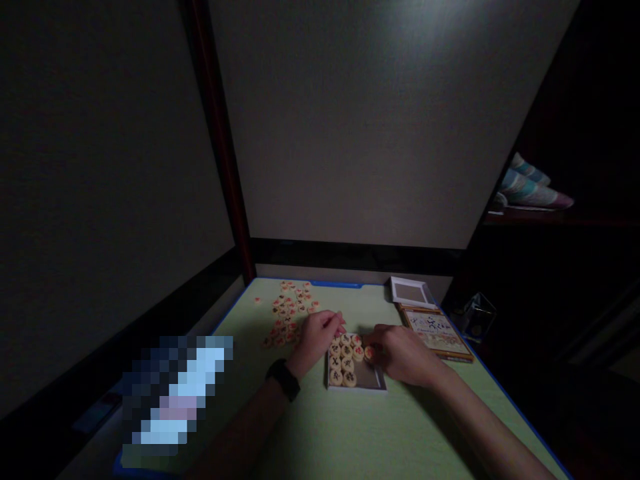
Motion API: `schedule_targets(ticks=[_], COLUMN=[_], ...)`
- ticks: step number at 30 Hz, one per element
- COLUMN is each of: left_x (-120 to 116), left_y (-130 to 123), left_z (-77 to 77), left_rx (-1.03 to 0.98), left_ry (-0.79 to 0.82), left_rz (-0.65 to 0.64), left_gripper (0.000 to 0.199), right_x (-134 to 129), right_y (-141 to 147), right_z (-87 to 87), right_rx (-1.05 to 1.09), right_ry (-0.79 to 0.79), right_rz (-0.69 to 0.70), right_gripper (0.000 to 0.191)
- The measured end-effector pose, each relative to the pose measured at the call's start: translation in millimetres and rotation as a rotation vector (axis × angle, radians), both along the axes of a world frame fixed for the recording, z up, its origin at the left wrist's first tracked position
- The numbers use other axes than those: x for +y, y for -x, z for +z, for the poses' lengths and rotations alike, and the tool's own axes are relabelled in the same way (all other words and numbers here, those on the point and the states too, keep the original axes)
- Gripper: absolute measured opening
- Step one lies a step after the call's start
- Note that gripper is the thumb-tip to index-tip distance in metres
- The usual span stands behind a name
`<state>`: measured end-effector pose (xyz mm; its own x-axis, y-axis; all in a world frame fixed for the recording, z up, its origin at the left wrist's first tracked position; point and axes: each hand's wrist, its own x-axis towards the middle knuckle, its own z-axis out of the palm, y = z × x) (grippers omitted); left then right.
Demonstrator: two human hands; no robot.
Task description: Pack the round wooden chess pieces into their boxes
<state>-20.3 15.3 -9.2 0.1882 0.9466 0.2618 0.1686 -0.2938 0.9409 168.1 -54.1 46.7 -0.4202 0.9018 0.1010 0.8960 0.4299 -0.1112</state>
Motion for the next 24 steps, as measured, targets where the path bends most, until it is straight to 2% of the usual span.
schedule_targets(ticks=[9,15,20,24], left_x=[-4,-4,-5,-5], left_y=[-2,-2,-2,-3], left_z=[4.9,5.3,5.2,4.5], left_rx=[-0.071,-0.064,-0.057,-0.059], left_ry=[0.051,0.055,0.079,0.070], left_rz=[-0.023,-0.023,-0.029,-0.029], left_gripper=[0.034,0.035,0.036,0.036], right_x=[0,0,0,0], right_y=[3,6,8,10], right_z=[-5.0,-11.8,-16.7,-18.6], right_rx=[-0.023,-0.074,-0.105,-0.104], right_ry=[0.007,-0.028,-0.074,-0.056], right_rz=[-0.030,-0.043,-0.036,-0.033], right_gripper=[0.018,0.013,0.016,0.015])
